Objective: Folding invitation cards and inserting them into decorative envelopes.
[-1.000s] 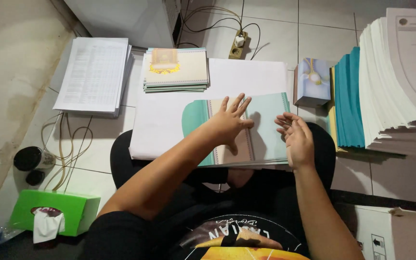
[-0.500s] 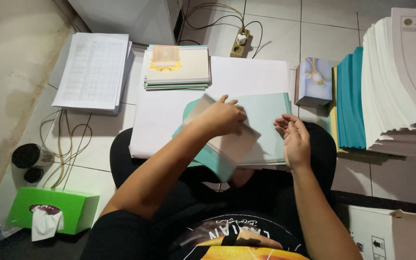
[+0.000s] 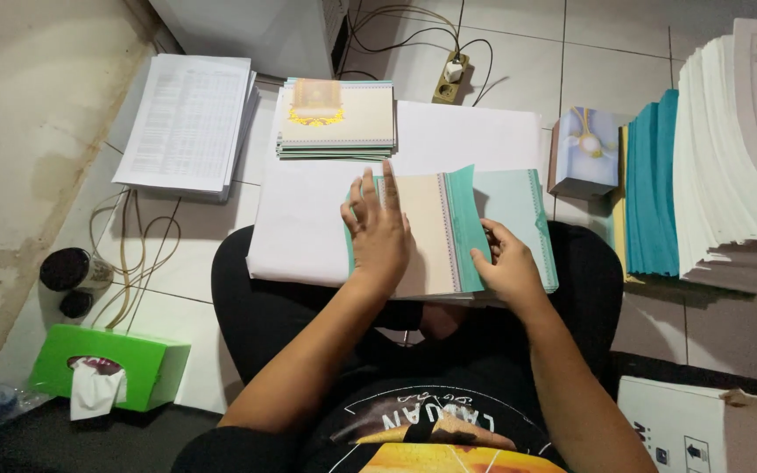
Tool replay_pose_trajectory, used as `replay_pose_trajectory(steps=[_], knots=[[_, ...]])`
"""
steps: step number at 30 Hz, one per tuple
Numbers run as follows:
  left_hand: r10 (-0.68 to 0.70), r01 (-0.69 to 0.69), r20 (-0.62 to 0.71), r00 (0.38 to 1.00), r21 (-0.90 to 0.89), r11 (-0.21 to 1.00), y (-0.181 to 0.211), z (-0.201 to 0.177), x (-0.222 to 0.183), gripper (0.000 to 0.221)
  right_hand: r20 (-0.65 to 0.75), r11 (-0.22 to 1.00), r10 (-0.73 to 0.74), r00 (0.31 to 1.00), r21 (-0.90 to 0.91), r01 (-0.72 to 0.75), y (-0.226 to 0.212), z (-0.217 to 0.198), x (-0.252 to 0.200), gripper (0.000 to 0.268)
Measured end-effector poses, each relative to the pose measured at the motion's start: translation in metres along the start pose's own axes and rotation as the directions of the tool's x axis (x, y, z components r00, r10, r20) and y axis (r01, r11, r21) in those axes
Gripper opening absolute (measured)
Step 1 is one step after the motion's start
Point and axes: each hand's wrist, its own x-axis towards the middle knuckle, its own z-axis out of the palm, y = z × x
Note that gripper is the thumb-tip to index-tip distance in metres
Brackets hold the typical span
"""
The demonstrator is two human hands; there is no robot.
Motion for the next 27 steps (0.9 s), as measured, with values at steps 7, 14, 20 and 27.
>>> replay_pose_trajectory(steps=[7, 14, 20, 27], knots=[[0.372, -0.367, -0.024, 0.928, -0.229, 0.902, 0.0, 0.038, 0.002, 0.054, -0.044, 0.996, 0.007, 0.999, -0.088, -0.011, -0.012, 0.002, -0.009, 0.049], [0.339, -0.332, -0.029, 0.94, -0.293, 0.896, 0.005, 0.024, 0.0, 0.064, 0.195, 0.778, -0.23, 0.953, -0.552, 0.301, -0.021, 0.009, -0.014, 0.048], [0.371, -0.355, 0.062, 0.927, -0.182, 0.917, 0.006, 0.036, -0.002, 0.058, 0.304, 0.473, -0.272, 0.913, -0.784, 0.402, -0.013, 0.028, 0.049, 0.066], [0.309, -0.274, 0.213, 0.927, -0.177, 0.945, 0.01, 0.024, 0.004, 0.063, 0.348, 0.467, -0.276, 0.896, -0.766, 0.441, -0.004, 0.027, 0.038, 0.069]])
